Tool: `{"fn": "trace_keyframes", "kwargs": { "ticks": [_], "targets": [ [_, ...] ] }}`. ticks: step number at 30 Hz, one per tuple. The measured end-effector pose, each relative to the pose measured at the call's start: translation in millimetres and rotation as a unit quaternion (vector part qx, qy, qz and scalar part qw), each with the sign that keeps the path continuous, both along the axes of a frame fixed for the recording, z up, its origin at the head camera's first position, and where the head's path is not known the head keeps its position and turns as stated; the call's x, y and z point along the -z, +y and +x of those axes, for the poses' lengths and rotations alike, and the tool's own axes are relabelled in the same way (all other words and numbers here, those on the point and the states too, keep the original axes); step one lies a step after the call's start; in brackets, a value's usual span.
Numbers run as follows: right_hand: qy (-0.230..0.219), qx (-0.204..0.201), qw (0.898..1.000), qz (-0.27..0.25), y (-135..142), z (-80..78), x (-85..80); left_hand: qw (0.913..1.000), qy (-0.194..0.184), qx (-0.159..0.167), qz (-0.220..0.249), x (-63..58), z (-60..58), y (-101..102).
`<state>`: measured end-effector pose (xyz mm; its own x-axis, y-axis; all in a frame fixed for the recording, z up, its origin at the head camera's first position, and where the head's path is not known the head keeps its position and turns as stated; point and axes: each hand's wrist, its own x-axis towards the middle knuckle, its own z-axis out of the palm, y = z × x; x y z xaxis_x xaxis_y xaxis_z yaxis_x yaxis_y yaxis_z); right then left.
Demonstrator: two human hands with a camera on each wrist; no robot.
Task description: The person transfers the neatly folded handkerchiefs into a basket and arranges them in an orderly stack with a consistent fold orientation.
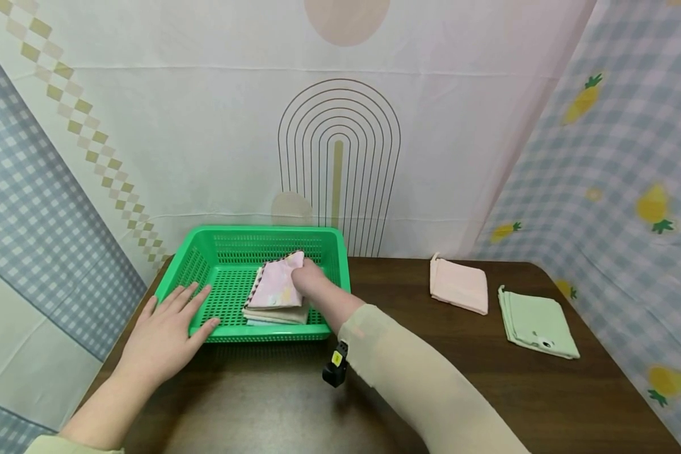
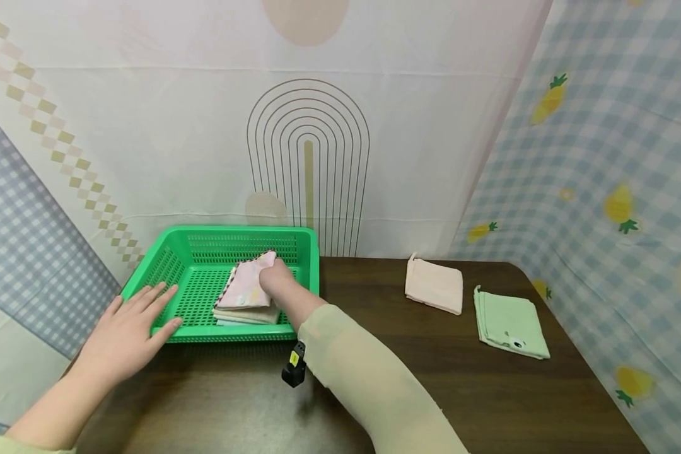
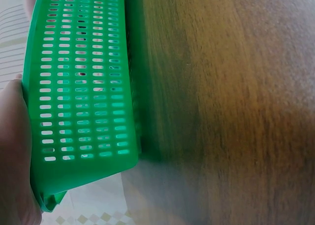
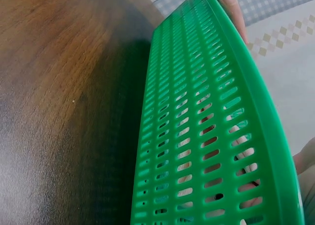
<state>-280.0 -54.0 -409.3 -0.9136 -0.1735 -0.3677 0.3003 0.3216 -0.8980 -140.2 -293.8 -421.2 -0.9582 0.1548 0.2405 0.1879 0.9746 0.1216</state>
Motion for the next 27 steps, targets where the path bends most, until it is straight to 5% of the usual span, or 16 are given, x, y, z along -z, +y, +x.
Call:
{"fn": "trace_keyframes", "kwargs": {
  "ticks": [11,27],
  "targets": [
    [-0.029,-0.027,0.998,0.042,0.3,4.1,1.2,1.0,-0.002,-0.001,-0.001,0.6,0.0,-0.7],
    [0.03,-0.049,0.998,-0.025,1.0,0.7,-0.2,1.0,0.0,0.0,0.001,1.1,-1.0,-0.7]
  ]
}}
